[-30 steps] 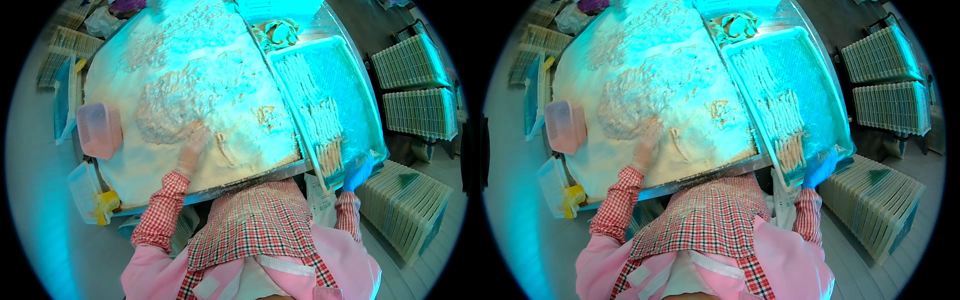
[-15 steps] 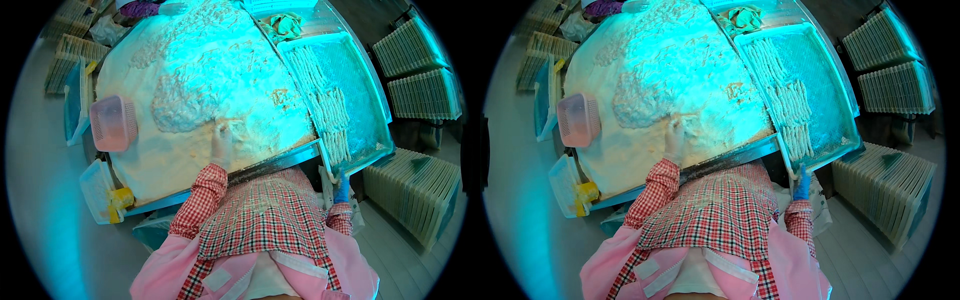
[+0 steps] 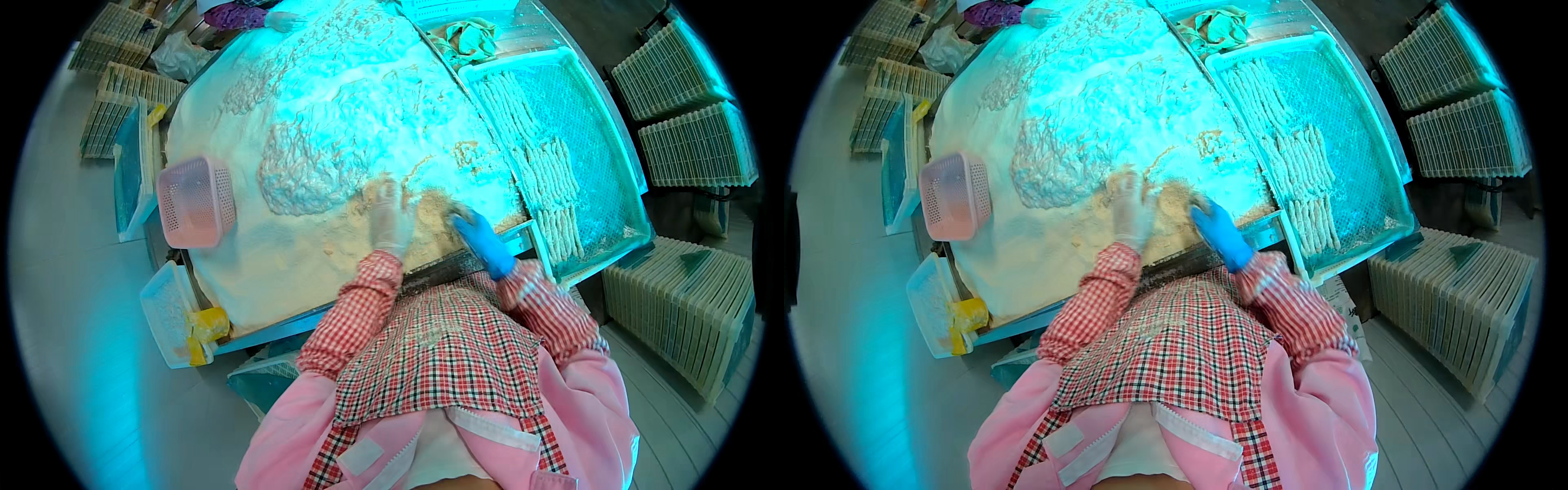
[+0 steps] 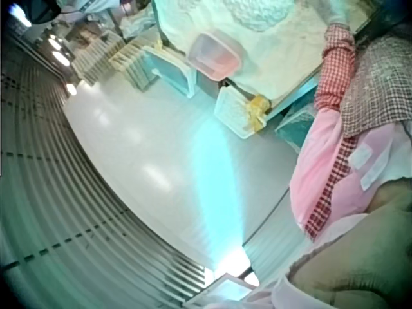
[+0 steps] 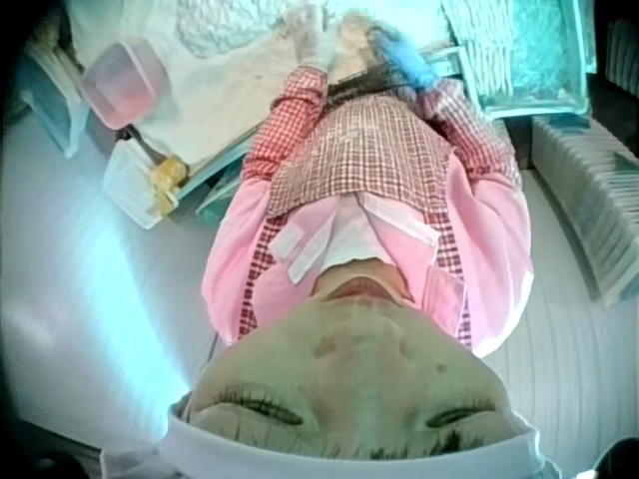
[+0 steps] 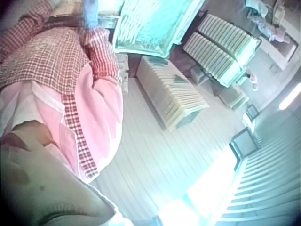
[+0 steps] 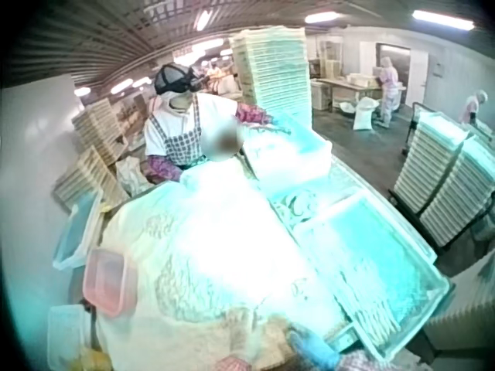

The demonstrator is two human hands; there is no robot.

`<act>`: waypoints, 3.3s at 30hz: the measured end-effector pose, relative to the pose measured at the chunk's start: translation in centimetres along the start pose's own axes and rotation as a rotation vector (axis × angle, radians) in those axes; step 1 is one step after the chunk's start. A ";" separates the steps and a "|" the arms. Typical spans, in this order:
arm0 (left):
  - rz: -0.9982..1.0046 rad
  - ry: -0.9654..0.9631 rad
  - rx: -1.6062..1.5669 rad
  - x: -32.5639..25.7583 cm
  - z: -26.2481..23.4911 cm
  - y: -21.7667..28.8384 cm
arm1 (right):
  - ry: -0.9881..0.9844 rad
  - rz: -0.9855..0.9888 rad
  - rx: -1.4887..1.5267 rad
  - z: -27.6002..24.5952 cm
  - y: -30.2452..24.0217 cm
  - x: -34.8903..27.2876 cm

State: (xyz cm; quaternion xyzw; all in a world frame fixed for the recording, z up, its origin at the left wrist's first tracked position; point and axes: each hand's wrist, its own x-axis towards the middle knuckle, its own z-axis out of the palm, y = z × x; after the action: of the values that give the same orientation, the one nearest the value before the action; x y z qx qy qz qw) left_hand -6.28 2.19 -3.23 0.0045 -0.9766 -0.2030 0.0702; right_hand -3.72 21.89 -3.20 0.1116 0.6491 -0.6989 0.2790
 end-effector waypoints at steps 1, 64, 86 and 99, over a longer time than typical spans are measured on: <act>-0.153 -0.162 -0.195 -0.3 0.7 1.1 | 0.117 0.014 0.303 2.1 -0.2 1.1; -0.158 -0.023 -0.101 -4.5 -1.9 -4.5 | -0.054 -0.905 -1.333 3.2 -2.1 6.5; 0.164 -0.069 -0.039 -7.8 -7.9 -6.3 | -0.066 -0.521 -0.651 3.8 -2.5 6.4; -0.433 -0.195 -0.631 -6.5 -4.8 -2.4 | -0.300 0.415 0.793 6.0 2.2 3.6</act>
State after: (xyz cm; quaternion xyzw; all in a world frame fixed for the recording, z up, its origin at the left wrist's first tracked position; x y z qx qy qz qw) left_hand 0.74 -1.64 -0.69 0.1694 -0.8448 -0.5028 -0.0693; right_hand -4.26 15.24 -6.09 0.2349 0.2487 -0.8307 0.4391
